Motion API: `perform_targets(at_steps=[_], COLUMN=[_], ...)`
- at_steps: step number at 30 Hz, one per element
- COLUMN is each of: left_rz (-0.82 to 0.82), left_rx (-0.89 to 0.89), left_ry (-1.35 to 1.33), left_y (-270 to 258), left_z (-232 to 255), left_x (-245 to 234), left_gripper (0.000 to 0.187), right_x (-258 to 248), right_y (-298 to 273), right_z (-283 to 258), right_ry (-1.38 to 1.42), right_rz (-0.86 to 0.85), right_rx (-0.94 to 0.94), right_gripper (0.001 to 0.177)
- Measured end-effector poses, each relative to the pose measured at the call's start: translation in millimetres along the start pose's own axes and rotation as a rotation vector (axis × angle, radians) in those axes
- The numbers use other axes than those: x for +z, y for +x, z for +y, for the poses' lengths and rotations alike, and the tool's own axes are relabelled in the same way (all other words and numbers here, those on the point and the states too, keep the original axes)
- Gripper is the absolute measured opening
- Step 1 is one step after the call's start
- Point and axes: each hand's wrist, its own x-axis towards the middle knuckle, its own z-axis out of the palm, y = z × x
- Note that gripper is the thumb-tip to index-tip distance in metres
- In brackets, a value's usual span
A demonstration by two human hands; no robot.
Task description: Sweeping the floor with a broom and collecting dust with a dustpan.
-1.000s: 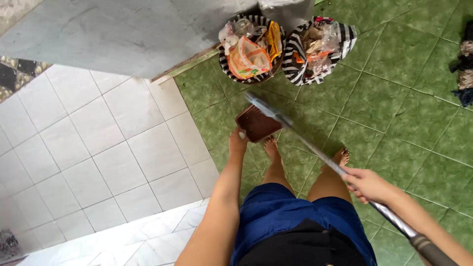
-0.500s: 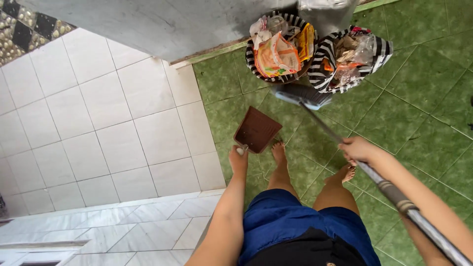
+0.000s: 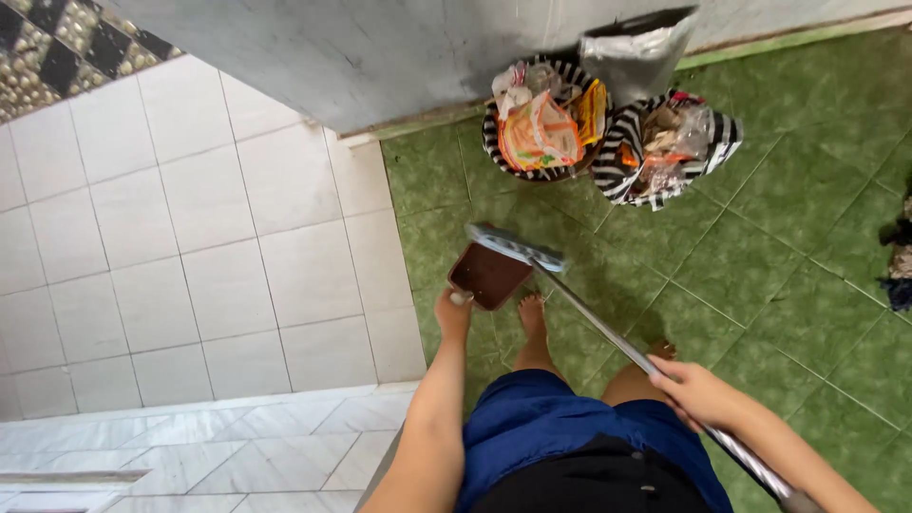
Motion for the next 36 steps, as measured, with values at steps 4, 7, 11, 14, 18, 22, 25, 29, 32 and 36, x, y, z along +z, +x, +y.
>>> perform_targets(at_steps=[4,7,11,14,18,22,25,29,32,36], left_rz=[-0.015,-0.004,0.039,0.098,0.182,0.186,0.155,0.087,0.046,-0.004], left_rx=[-0.062,-0.04,-0.028,-0.006,0.34,0.475,0.608,0.804,0.909,1.014], left_ry=[0.064,-0.031,-0.186,-0.218,-0.168,-0.096,0.018,0.204,0.289,0.409], left_y=[-7.8,-19.8,-43.9,-63.9,-83.2,-93.3,-94.0,-85.4,-73.1,-55.9], left_z=[1.0,51.4,169.7,254.9,323.4,345.4,334.5,319.8,312.8,304.4], left_x=[-65.1,-135.0,-226.3,-269.7,-280.0,-247.2,-209.1,-166.2,-145.3,-125.1], left_gripper=[0.022,0.022,0.015,0.014,0.017,0.018,0.019,0.015,0.015,0.018], right_x=[-17.5,-49.0,-93.6,-120.3,-138.1,-132.0,-122.6,-111.0,-109.2,-113.5], right_y=[-72.7,-65.5,-24.6,17.2,38.5,35.5,5.6,-31.2,-53.2,-63.3], right_z=[30.8,95.2,185.5,243.0,268.7,255.4,224.7,185.6,167.8,164.1], right_ry=[0.132,0.154,0.376,0.5,0.565,0.564,0.548,0.508,0.447,0.425], right_rz=[0.097,0.146,0.223,0.246,0.234,0.184,0.148,0.068,0.03,0.019], right_rx=[0.106,0.087,0.14,0.136,0.113,0.064,0.09,0.07,0.056,0.067], right_gripper=[0.057,0.056,0.057,0.058,0.057,0.057,0.061,0.06,0.059,0.058])
